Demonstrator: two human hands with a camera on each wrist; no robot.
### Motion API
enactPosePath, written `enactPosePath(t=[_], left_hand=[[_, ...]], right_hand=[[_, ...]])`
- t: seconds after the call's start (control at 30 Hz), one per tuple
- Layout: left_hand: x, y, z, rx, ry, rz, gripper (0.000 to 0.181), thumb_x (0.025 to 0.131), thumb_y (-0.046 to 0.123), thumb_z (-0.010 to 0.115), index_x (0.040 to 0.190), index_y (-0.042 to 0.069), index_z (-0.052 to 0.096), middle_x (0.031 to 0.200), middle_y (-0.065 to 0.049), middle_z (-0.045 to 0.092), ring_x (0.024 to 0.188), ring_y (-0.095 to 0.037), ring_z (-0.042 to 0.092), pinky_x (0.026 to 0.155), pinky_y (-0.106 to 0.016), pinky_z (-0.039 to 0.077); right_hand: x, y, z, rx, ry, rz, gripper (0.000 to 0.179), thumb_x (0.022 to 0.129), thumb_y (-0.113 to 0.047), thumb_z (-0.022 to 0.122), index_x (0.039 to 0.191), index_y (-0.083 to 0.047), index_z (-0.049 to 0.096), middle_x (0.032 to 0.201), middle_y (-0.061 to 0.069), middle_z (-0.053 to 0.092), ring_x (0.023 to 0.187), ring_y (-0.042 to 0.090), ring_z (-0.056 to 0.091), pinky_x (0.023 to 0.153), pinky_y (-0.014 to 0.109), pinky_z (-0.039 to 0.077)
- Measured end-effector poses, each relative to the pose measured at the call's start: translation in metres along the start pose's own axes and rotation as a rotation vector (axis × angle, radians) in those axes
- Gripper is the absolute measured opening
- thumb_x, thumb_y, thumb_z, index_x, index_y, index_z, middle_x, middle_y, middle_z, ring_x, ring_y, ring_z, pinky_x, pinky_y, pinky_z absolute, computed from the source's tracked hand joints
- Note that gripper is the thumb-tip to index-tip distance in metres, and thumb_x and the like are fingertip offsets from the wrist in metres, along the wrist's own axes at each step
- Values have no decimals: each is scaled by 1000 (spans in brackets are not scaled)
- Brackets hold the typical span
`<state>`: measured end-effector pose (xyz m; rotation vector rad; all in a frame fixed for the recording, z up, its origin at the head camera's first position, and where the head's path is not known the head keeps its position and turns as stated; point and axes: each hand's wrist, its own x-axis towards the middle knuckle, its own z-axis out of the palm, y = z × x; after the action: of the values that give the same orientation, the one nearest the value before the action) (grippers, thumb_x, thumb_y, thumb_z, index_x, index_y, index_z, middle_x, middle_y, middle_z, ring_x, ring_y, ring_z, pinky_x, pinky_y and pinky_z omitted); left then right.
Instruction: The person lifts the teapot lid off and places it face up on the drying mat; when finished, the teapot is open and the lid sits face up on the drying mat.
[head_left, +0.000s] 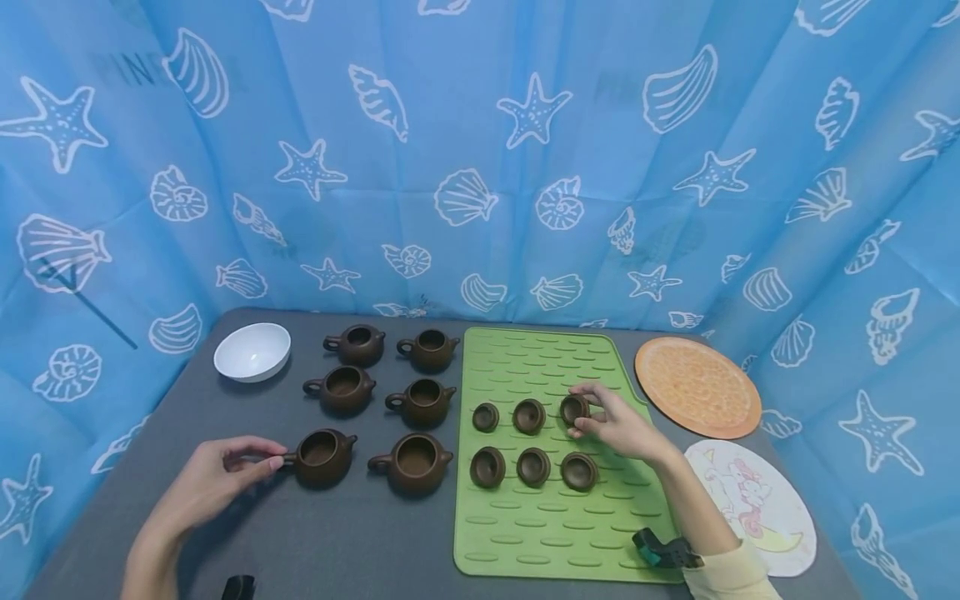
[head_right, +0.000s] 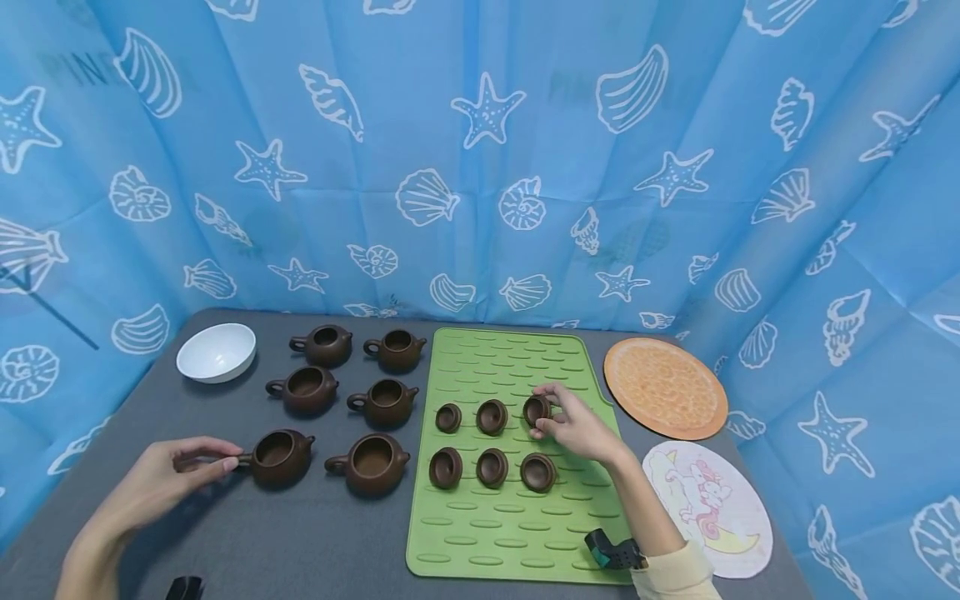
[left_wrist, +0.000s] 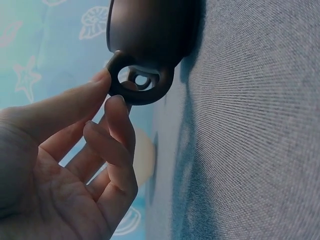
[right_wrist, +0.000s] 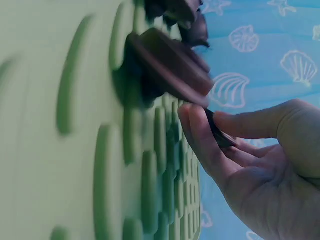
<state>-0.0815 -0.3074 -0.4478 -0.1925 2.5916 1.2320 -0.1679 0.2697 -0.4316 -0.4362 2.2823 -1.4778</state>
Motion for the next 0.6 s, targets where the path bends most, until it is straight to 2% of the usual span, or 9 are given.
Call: enactPosePath(t=[0.1, 0.17, 0.3, 0.43, 0.5, 0.6], left_hand=[[-1, 1, 0, -2, 3, 27, 38, 104, 34, 75, 131, 7, 76, 118, -9, 81, 87, -12, 73, 66, -26, 53], [-1, 1, 0, -2, 3, 28, 38, 104, 35, 75, 131, 7, 76, 118, -10, 81, 87, -12, 73, 67, -26, 54], [-1, 1, 1, 3, 2, 7, 39, 104, 35, 75, 131, 8, 76, 118, -9, 80, 89, -12, 74, 69, -27, 57], [-1, 2, 1, 9, 7, -15, 39, 103, 36, 75, 132, 9, 75, 113, -7, 80, 86, -14, 72, 67, -28, 57], [-1, 2, 1, 9, 11, -17, 39, 103, 36, 75, 132, 9, 75, 111, -7, 79, 83, -15, 70, 65, -28, 56], [-1, 2, 2, 7, 21, -13, 39, 103, 36, 75, 132, 8, 75, 110, -7, 79, 81, -15, 70, 65, -28, 56]], right_hand=[[0, 5, -3, -18, -34, 4, 56, 106, 10, 54, 156, 19, 30, 155, 47, 37, 105, 35, 78, 89, 36, 69], [0, 8, -4, -40, -54, -1, 54, 106, 8, 55, 155, 18, 34, 153, 46, 40, 100, 29, 78, 81, 34, 68], [1, 11, -5, -81, -87, -23, 49, 107, 6, 56, 153, 16, 41, 144, 41, 50, 95, 22, 76, 75, 32, 65], [3, 11, -4, -103, -107, -41, 48, 107, 6, 56, 152, 15, 43, 136, 38, 55, 93, 21, 76, 78, 32, 66], [4, 11, -4, -114, -108, -43, 48, 106, 5, 57, 151, 14, 44, 138, 37, 55, 92, 22, 76, 78, 32, 66], [5, 10, -4, -139, -109, -45, 49, 106, 2, 60, 151, 12, 44, 143, 37, 52, 87, 21, 75, 71, 30, 62]])
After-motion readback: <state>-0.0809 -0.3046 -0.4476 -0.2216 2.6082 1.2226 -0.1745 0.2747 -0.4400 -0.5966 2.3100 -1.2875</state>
